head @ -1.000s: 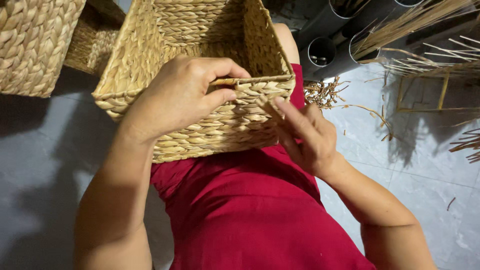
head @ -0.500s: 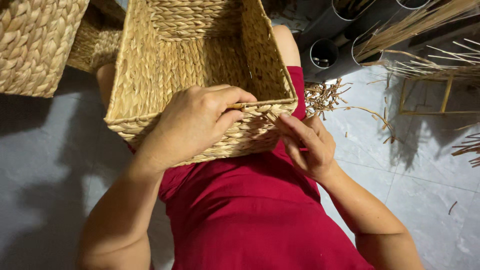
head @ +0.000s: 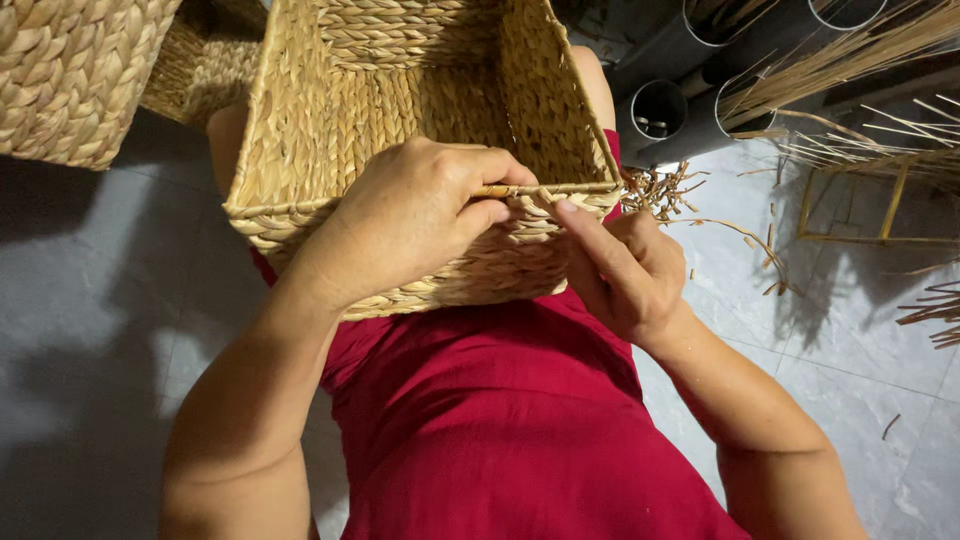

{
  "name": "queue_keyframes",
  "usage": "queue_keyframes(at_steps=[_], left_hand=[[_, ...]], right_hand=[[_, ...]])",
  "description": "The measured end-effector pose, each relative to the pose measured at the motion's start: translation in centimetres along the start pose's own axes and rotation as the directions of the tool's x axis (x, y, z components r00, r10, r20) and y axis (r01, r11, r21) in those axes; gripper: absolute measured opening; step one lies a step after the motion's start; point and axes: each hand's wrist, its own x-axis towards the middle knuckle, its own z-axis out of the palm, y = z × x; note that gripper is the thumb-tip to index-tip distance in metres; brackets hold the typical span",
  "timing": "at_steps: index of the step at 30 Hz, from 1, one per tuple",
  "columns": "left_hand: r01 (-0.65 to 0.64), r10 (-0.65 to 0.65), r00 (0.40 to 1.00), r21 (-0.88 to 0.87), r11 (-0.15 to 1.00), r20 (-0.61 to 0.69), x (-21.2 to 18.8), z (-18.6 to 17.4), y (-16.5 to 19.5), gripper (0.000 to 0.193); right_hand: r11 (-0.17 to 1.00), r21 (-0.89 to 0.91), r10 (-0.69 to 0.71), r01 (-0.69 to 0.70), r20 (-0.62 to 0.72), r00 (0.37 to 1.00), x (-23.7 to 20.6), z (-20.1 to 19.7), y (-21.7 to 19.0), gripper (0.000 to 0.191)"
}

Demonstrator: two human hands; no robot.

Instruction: The person sits on the floor with a woven water hyacinth basket on their lap and weaves a flat palm-leaf strip along the basket's rim, tucking and tightening the strip around the woven edge. They briefly set the basket aside to pick up the strip, then continue wrapping and securing it around the rim.

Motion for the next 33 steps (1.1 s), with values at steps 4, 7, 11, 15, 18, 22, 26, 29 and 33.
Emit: queue_keyframes(at_steps=[4,7,11,15,18,22,26,29,33], left_hand=[[-0.026,0.025,0.999,-0.030,0.999,-0.019,0.1,-0.2,-0.1,0.021],[-0.013,0.013,1.000,-0.041,0.999,-0.003,0.1,-0.3,-0.1,0.020],[-0.046,0.045,0.999,-0.058,0.997,-0.009,0.3,-0.4,-0.4,0.021],[-0.007,0.008,1.000,-0.052,0.999,0.013,0.5,-0.5,-0.5,0.022],[-0.036,0.036,0.999,-0.038,0.999,-0.008,0.5,-0.5,-0.3,0.021],[0.033,-0.032,0.999,-0.031,0.999,0.008,0.5,-0.5,0.0,0.022],[0.026,-0.026,1.000,-0.045,0.999,0.010,0.5,-0.6,-0.2,0.021],[-0.049,0.047,0.998,-0.063,0.997,-0.035,0.6,-0.5,-0.4,0.022],[-0.043,0.041,0.999,-0.072,0.996,-0.020,0.6,-0.4,-0.7,0.022]], right_hand=[[0.999,0.001,-0.051,0.051,0.026,0.998,1.1,0.2,0.2,0.049],[0.995,-0.030,-0.097,0.099,0.057,0.994,1.8,0.0,0.2,0.049],[0.982,-0.113,-0.138,0.153,0.129,0.982,2.6,-0.7,-0.3,0.055],[0.960,-0.235,-0.097,0.152,0.230,0.968,3.0,-1.5,-1.2,0.057],[0.975,-0.188,-0.072,0.120,0.244,0.967,3.3,-1.9,-1.2,0.053],[0.986,-0.122,-0.093,0.112,0.145,0.985,3.5,-2.2,-0.5,0.042],[0.986,-0.087,-0.135,0.141,0.066,0.989,3.1,-1.9,0.0,0.039],[0.985,-0.053,-0.163,0.166,0.064,0.985,3.2,-1.2,0.3,0.046],[0.964,-0.157,-0.198,0.213,0.105,0.975,3.6,-0.7,0.4,0.051]])
